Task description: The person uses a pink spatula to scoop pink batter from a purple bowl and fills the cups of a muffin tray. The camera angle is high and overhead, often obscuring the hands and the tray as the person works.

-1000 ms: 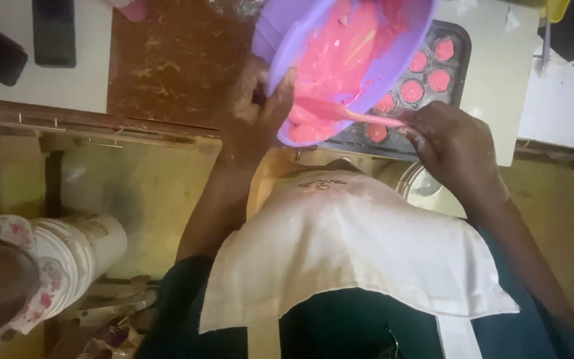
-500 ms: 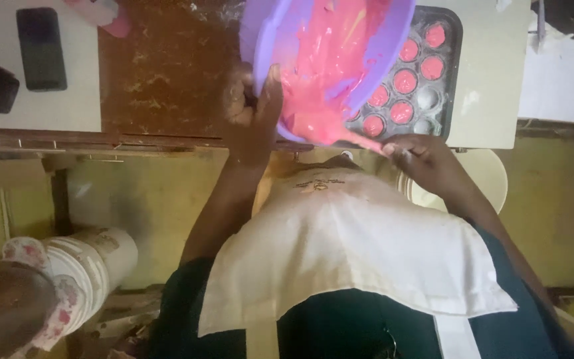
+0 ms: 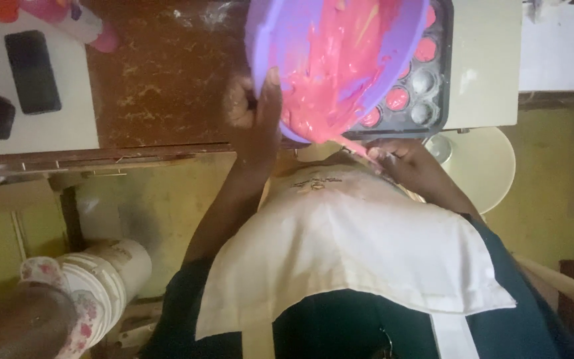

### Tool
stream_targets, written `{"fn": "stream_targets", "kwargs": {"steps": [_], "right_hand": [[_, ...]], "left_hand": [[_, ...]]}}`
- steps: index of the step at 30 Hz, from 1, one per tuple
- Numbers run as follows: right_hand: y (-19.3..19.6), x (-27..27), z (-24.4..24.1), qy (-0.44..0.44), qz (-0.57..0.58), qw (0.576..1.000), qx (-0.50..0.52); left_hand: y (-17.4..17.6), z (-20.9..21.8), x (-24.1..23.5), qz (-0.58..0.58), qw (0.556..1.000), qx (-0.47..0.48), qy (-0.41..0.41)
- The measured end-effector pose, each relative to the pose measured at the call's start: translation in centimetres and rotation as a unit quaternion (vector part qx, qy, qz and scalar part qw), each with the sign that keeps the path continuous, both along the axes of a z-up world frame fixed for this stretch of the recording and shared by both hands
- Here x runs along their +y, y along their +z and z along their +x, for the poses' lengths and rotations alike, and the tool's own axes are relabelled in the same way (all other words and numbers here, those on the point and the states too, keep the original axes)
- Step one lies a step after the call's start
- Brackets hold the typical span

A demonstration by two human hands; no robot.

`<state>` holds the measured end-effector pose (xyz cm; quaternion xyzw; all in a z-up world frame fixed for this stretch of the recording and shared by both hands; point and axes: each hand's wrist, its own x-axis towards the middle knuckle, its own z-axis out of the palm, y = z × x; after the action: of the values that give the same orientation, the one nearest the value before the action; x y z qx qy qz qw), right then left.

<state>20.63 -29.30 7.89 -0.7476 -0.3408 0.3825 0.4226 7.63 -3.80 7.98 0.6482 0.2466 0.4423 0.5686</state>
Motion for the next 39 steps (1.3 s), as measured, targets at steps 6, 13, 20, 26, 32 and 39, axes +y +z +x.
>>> {"fn": "stream_targets", "kwargs": {"steps": [6, 13, 20, 26, 32, 39], "right_hand": [[0.3, -2.6, 0.8, -0.02, -0.029, 0.994, 0.105], [4.4, -8.5, 3.9, -0.178, -0.176, 0.966, -0.065], [4.7, -12.8, 7.0, -0.128, -0.34, 0.886, -0.289], [6.5, -10.9, 8.2, -0.096, -0.431, 0.843, -0.308], [5.4, -12.1, 9.2, -0.074, -0.421, 0.838, -0.339], [5.5, -12.1, 9.3, -0.088, -0.428, 0.838, -0.326]], "left_hand": [[-2.2, 0.0, 1.5, 0.01, 0.992, 0.071, 0.102], [-3.2, -3.2, 4.1, -0.013, 0.939, 0.179, 0.295], [-6.1, -8.5, 7.3, -0.012, 0.917, 0.149, 0.369], [-7.1, -11.1, 9.2, 0.034, 0.896, 0.16, 0.412], [-7.7, -11.2, 9.4, 0.012, 0.906, 0.114, 0.407], [-8.2, -10.9, 9.2, 0.052, 0.891, 0.185, 0.411]]}}
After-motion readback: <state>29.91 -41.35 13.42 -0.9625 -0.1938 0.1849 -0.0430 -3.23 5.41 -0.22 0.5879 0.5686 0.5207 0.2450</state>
